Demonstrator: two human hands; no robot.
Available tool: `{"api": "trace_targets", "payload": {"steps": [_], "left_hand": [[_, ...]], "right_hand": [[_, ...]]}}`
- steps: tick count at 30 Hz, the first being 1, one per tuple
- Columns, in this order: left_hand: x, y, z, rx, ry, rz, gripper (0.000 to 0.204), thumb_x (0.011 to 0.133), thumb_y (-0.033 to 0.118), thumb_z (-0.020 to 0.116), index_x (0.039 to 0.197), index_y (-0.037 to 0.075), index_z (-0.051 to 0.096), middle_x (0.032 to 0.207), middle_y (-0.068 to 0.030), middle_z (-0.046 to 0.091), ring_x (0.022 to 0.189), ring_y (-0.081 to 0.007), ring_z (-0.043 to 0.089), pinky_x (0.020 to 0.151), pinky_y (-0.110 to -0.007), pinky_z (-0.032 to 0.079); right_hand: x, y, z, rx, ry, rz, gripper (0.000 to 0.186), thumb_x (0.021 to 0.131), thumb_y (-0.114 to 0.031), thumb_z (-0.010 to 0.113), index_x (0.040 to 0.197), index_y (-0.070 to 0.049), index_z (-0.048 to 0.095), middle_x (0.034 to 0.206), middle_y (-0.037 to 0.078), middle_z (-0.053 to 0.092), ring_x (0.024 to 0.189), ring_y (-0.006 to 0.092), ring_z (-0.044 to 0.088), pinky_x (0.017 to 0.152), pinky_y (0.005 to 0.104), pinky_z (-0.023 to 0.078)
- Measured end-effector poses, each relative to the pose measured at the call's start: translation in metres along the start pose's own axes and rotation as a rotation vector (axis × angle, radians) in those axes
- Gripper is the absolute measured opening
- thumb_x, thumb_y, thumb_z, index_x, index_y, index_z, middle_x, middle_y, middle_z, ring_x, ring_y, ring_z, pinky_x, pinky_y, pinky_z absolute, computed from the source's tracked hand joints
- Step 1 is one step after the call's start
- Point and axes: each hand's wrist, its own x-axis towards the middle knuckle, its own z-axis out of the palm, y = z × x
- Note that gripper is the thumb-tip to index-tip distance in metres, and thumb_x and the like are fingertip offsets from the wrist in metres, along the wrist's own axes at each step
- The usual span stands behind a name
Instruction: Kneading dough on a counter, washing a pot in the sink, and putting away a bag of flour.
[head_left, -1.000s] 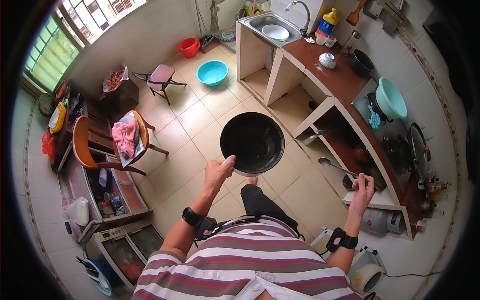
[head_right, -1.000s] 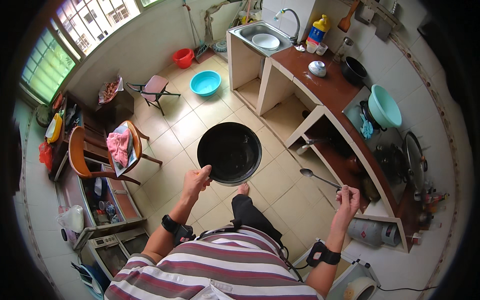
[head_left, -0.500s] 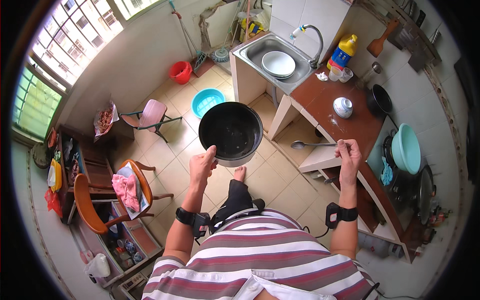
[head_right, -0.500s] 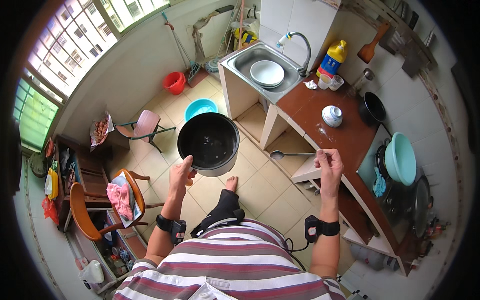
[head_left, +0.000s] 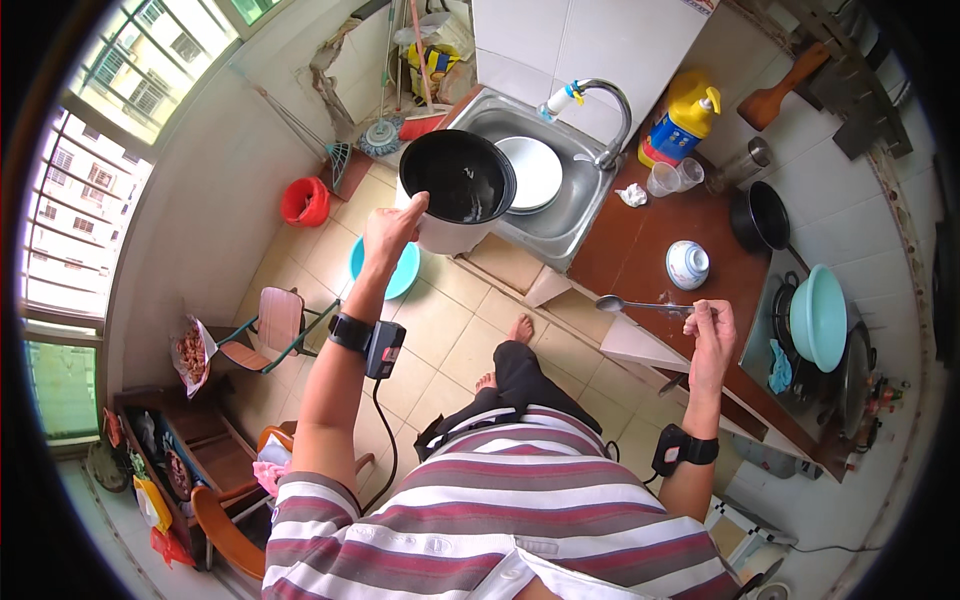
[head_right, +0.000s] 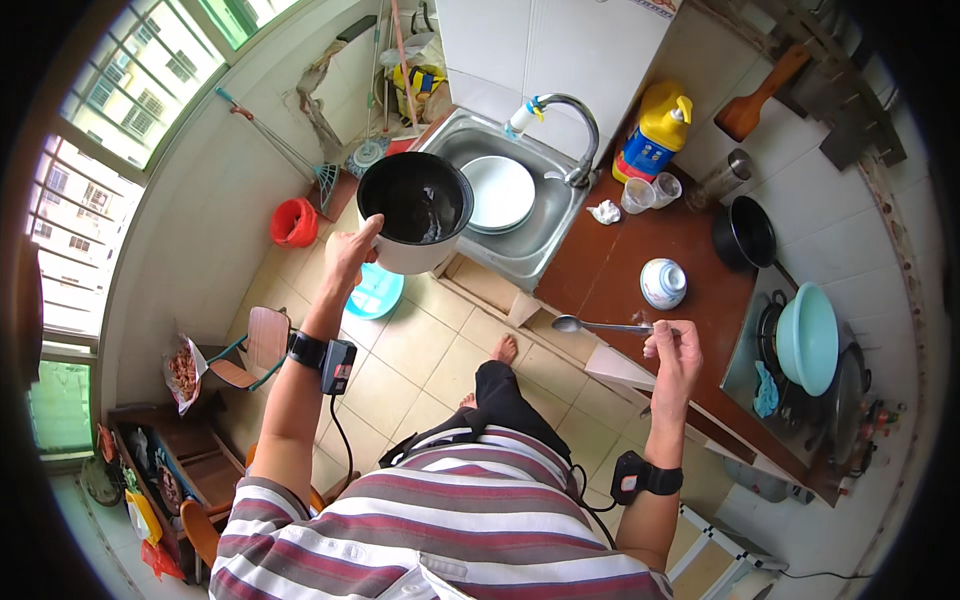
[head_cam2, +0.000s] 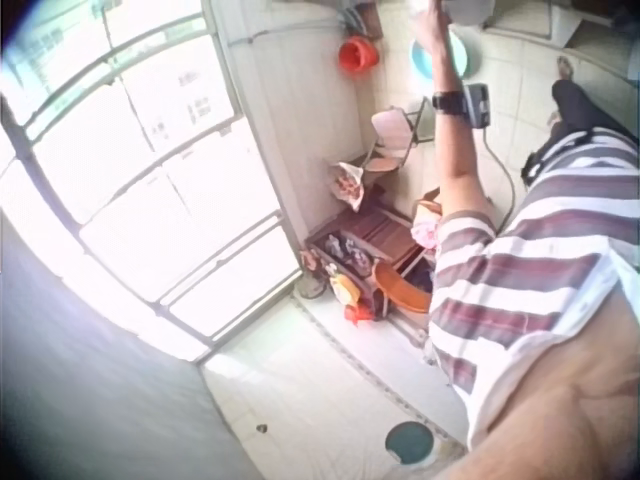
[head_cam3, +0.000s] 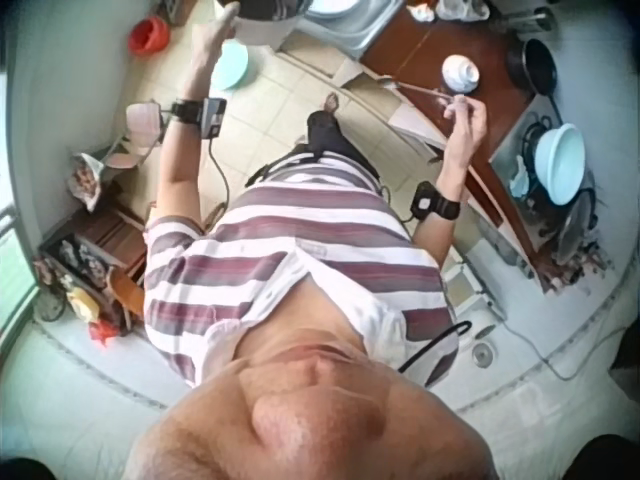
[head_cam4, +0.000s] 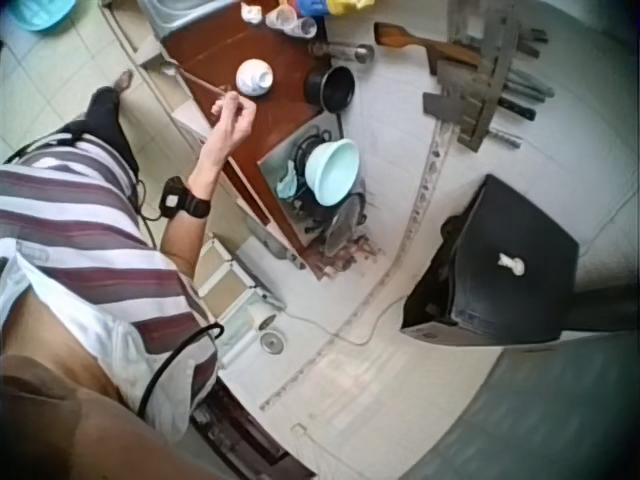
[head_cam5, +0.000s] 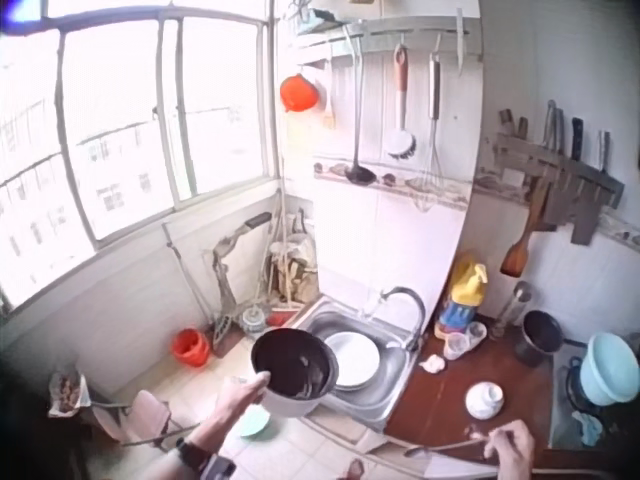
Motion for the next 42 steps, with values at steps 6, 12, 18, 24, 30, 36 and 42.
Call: {"api": "trace_targets", "payload": {"steps": [6, 12, 18, 24, 30, 36, 42], "left_hand": [[0.082, 0.031, 0.016, 0.364, -0.066, 0.047, 0.065, 0.075, 0.060, 0.060, 0.052, -0.001, 0.062, 0.051, -0.0095, 0.058, 0.056, -0.0224, 0.061, 0.064, -0.033, 0.048], [0.142, 0.049, 0.042, 0.621, -0.140, 0.075, 0.068, 0.072, 0.067, 0.053, 0.055, 0.003, 0.068, 0.054, -0.0102, 0.063, 0.064, -0.0273, 0.068, 0.073, -0.035, 0.053], [0.179, 0.068, 0.062, 0.801, -0.312, 0.109, 0.067, 0.072, 0.067, 0.053, 0.051, 0.004, 0.066, 0.053, -0.0081, 0.063, 0.060, -0.0251, 0.067, 0.068, -0.035, 0.053], [0.206, 0.109, 0.081, 0.993, -0.416, 0.240, 0.063, 0.072, 0.064, 0.053, 0.055, 0.005, 0.069, 0.052, -0.0054, 0.063, 0.063, -0.0221, 0.068, 0.069, -0.033, 0.053], [0.217, 0.145, 0.115, 1.254, -0.483, 0.545, 0.060, 0.075, 0.061, 0.053, 0.063, 0.005, 0.070, 0.063, -0.0088, 0.066, 0.070, -0.0252, 0.068, 0.071, -0.034, 0.053], [0.191, 0.181, 0.158, 1.571, -0.665, 0.766, 0.054, 0.074, 0.052, 0.057, 0.093, 0.004, 0.073, 0.095, -0.0152, 0.070, 0.092, -0.0288, 0.067, 0.077, -0.036, 0.053], [0.186, 0.187, 0.166, 1.502, -0.622, 0.804, 0.056, 0.072, 0.052, 0.058, 0.092, 0.002, 0.072, 0.095, -0.0165, 0.070, 0.092, -0.0310, 0.067, 0.077, -0.038, 0.053]], "right_hand": [[0.062, 0.012, 0.026, 0.089, 0.000, 0.054, 0.018, 0.094, -0.022, 0.062, 0.087, -0.006, 0.058, 0.067, -0.002, 0.054, 0.062, 0.0056, 0.048, 0.060, 0.0210, 0.039], [0.105, 0.024, 0.035, 0.136, -0.012, 0.055, 0.015, 0.094, -0.018, 0.061, 0.087, -0.006, 0.056, 0.073, -0.001, 0.052, 0.065, 0.0062, 0.047, 0.060, 0.0213, 0.040], [0.116, 0.022, 0.036, 0.084, 0.104, 0.058, 0.014, 0.095, -0.017, 0.061, 0.088, -0.006, 0.056, 0.077, 0.000, 0.052, 0.065, 0.0063, 0.047, 0.061, 0.0221, 0.040], [0.106, 0.019, 0.047, 0.092, 0.229, 0.102, 0.016, 0.094, -0.018, 0.062, 0.086, -0.005, 0.056, 0.070, -0.002, 0.054, 0.064, 0.0057, 0.047, 0.060, 0.0217, 0.040], [0.098, 0.023, 0.067, 0.107, 0.287, 0.111, 0.017, 0.093, -0.018, 0.063, 0.085, -0.004, 0.057, 0.068, -0.001, 0.056, 0.063, 0.0054, 0.051, 0.060, 0.0208, 0.043], [0.084, 0.029, 0.083, 0.051, 0.336, 0.133, 0.019, 0.093, -0.019, 0.063, 0.086, -0.003, 0.057, 0.067, 0.000, 0.057, 0.061, 0.0054, 0.051, 0.058, 0.0211, 0.043], [0.077, 0.038, 0.061, 0.351, 0.635, 0.148, 0.016, 0.094, -0.020, 0.060, 0.086, -0.006, 0.058, 0.069, 0.000, 0.054, 0.061, 0.0068, 0.048, 0.059, 0.0218, 0.042]]}}
